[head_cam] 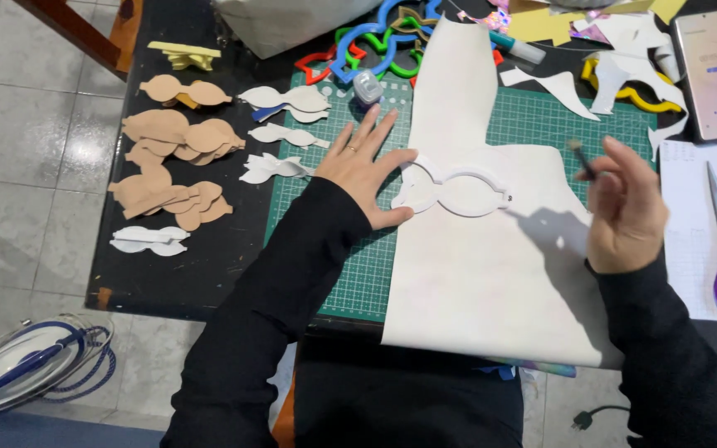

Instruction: Trace a bow-shaped stencil pattern onto material using a pencil.

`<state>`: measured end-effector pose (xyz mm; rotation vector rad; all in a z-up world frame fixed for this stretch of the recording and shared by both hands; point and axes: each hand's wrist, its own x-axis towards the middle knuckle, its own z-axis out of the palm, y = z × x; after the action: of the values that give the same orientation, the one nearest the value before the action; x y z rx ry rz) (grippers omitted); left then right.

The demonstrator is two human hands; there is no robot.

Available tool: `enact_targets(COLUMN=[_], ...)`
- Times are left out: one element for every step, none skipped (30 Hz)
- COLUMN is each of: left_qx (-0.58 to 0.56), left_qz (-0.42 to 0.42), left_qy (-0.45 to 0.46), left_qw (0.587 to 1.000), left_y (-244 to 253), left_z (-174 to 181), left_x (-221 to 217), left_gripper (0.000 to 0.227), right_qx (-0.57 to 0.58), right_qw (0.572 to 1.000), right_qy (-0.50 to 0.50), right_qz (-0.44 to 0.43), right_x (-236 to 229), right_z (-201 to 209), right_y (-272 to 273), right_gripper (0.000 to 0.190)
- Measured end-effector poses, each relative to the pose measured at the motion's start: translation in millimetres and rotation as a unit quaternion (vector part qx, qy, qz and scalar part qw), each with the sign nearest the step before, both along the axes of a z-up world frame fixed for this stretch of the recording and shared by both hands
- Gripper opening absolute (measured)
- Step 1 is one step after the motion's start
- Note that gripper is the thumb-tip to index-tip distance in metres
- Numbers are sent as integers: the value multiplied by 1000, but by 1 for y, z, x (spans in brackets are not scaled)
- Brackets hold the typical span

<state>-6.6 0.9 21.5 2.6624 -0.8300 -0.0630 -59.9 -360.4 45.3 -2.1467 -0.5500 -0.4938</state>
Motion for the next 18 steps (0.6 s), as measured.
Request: enact_targets(left_qx=[1, -2, -6, -6, -1, 4, 3, 4, 4, 3, 6, 10, 8, 6, 5, 4, -2, -9], left_qz=[2, 2, 2, 4, 3, 3, 4, 3, 1, 1, 0, -1, -3, -2, 0, -3, -3, -4], left_qy=[-2, -5, -7, -8, -4, 0, 0, 3, 5, 5, 11, 17, 17, 18, 19, 19, 16, 13], left_qw=[1000, 1000, 1000, 1000, 1000, 1000, 1000, 1000, 1000, 1000, 1000, 1000, 1000, 1000, 1000, 1000, 1000, 1000], left_y=[0, 0, -1, -1, -1, -2, -2, -2, -2, -2, -2, -3, -2, -3, -2, -2, -1, -1], left_z=[0, 1, 1, 1, 0, 0, -1, -1, -2, -2, -2, -1, -1, -1, 0, -2, -3, -4], left_x=[0, -1, -2, -1, 0, 1, 1, 2, 2, 2, 3, 4, 3, 3, 3, 3, 3, 3], left_gripper=[79, 77, 76, 76, 77, 78, 78, 78, 78, 78, 78, 79, 79, 79, 78, 78, 78, 77], right_qx=[1, 15, 27, 27, 59, 92, 91, 122, 153, 153, 251, 348, 347, 325, 303, 303, 242, 181], right_qw=[1000, 1000, 1000, 1000, 998, 996, 996, 991, 986, 986, 956, 909, 910, 926, 941, 941, 962, 979], right_qy=[-2, -7, -10, -11, 4, 20, 20, 42, 63, 64, 148, 228, 227, 190, 153, 152, 125, 97], right_qz=[2, 7, 11, 13, 3, -7, -6, -17, -28, -29, -29, -31, -33, -25, -17, -20, -10, 0], right_x=[-1, -1, -2, -5, -7, -10, -13, -16, -20, -19, -17, -15, -14, -13, -11, -8, -5, -1], right_z=[7, 13, 21, 23, 25, 26, 34, 42, 50, 48, 47, 46, 48, 50, 52, 51, 50, 49], right_y=[3, 6, 8, 7, 6, 4, 7, 9, 11, -1, -13, -25, -15, -5, 5, 15, 24, 33], right_gripper=[32, 28, 27, 27, 25, 24, 24, 22, 24, 24, 41, 60, 60, 52, 45, 45, 30, 21])
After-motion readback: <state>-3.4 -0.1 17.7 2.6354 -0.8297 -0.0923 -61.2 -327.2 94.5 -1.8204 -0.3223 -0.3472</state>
